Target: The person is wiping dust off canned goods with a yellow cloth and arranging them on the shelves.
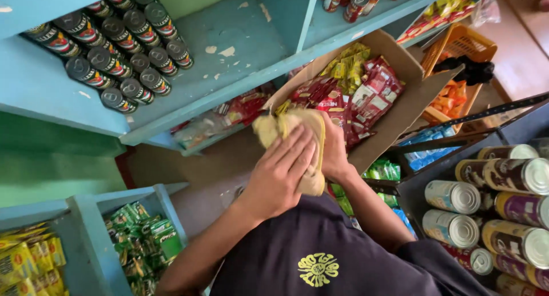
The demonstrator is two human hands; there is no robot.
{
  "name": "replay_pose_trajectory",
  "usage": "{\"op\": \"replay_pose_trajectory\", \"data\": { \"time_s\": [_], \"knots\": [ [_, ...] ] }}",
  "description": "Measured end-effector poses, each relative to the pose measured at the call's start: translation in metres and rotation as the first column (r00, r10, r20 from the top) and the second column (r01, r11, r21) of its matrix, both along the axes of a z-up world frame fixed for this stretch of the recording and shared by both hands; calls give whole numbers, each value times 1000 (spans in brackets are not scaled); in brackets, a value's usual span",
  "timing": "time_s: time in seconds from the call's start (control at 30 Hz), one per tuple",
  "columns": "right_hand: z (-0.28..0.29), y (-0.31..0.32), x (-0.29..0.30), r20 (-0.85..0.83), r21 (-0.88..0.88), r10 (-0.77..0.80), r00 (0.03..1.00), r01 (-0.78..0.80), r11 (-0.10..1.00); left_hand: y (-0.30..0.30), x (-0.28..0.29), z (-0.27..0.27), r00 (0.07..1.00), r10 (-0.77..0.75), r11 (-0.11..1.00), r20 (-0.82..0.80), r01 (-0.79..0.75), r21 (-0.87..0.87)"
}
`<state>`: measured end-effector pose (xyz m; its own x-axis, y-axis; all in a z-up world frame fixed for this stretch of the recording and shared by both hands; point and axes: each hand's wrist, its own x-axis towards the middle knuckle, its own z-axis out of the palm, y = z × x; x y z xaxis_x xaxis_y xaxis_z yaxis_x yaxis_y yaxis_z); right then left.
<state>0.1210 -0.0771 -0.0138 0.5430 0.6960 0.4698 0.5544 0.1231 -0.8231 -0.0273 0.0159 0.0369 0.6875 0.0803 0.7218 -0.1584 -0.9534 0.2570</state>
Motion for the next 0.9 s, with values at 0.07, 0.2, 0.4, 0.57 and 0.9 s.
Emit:
{"op": "replay_pose_trajectory", "data": {
  "time_s": [0.07,0.2,0.4,0.57,0.9],
  "knots": [
    [17,-4,-3,25,-23,-1,1000,1,1000,4,-5,3,982,-170,984,-87,164,-72],
    [-26,-10,11,-20,-30,12,1000,-13,999,20,14,-11,969,-233,972,-78,233,-3],
    [-15,-23,9,142,-117,-234,962,251,961,22,4,-15,942,-253,967,-222,256,-16],
    [-35,-31,-1,-22,-64,-214,977,212,975,15,34,-7,889,-434,899,-148,418,-127],
    [-11,-45,-29,-291,120,-322,901,368,922,-3,35,-46,839,-467,669,279,542,-509]
  ]
}}
